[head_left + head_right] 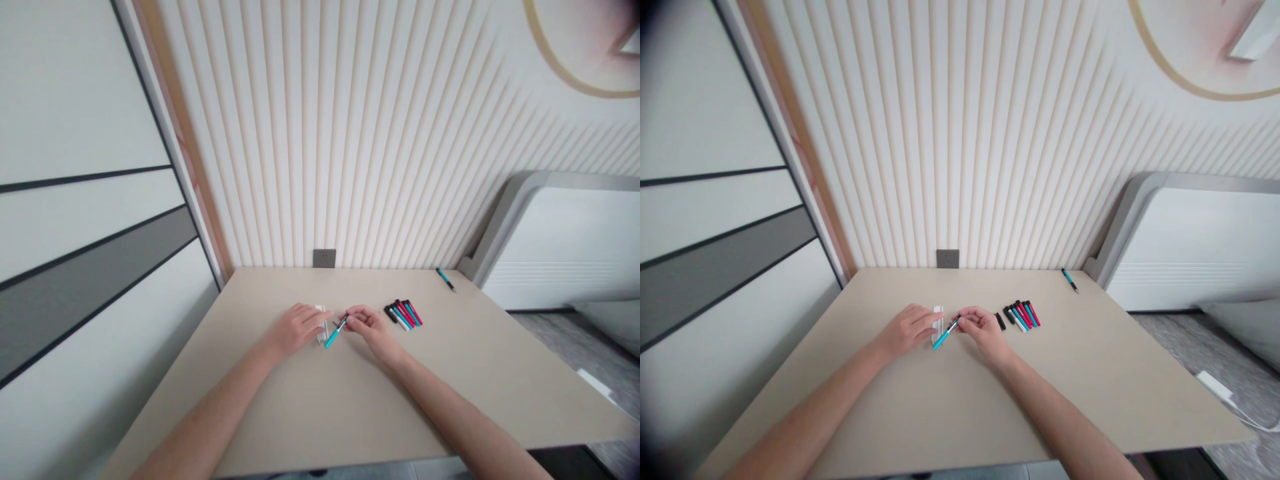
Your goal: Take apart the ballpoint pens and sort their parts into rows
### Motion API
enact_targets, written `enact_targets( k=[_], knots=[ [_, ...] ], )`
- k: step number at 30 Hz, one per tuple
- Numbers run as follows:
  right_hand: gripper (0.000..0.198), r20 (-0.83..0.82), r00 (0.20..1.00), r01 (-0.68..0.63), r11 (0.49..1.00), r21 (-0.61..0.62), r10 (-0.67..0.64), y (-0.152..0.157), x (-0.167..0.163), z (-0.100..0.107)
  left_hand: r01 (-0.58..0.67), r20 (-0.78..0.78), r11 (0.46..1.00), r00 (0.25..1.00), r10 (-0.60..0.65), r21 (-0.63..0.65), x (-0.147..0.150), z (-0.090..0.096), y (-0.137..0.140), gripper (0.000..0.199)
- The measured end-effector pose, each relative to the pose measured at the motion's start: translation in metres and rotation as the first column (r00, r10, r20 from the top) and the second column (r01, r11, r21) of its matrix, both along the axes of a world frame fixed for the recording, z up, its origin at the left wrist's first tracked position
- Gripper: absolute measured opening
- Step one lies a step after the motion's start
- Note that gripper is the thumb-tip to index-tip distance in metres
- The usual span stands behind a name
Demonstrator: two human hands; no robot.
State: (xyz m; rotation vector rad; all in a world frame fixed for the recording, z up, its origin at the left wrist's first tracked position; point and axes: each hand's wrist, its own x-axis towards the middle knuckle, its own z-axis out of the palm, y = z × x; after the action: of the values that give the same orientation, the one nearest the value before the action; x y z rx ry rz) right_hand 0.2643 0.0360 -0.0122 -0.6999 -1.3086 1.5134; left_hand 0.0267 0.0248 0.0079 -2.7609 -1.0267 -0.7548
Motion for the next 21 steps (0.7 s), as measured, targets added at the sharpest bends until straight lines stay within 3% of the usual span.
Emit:
enact_targets(
  k=[7,12,21],
  knots=[
    [0.029,0.002,0.990,-0.141,0.989,-0.035,0.141,-0.013,-0.013,-0.001,0.123,-0.074,0.991,0.990,-0.120,0.047,0.004,0.006,-0.006,0.028],
    [0.028,-0.024,0.985,-0.171,0.985,-0.014,0.171,-0.014,-0.014,0.002,0.139,-0.044,0.989,0.990,-0.137,0.050,0.004,0.007,-0.008,0.028],
    [0.037,-0.032,0.954,-0.297,0.955,-0.009,0.297,-0.017,-0.015,-0.002,0.206,-0.122,0.976,0.973,-0.197,0.068,0.004,0.008,-0.010,0.030]
  ],
)
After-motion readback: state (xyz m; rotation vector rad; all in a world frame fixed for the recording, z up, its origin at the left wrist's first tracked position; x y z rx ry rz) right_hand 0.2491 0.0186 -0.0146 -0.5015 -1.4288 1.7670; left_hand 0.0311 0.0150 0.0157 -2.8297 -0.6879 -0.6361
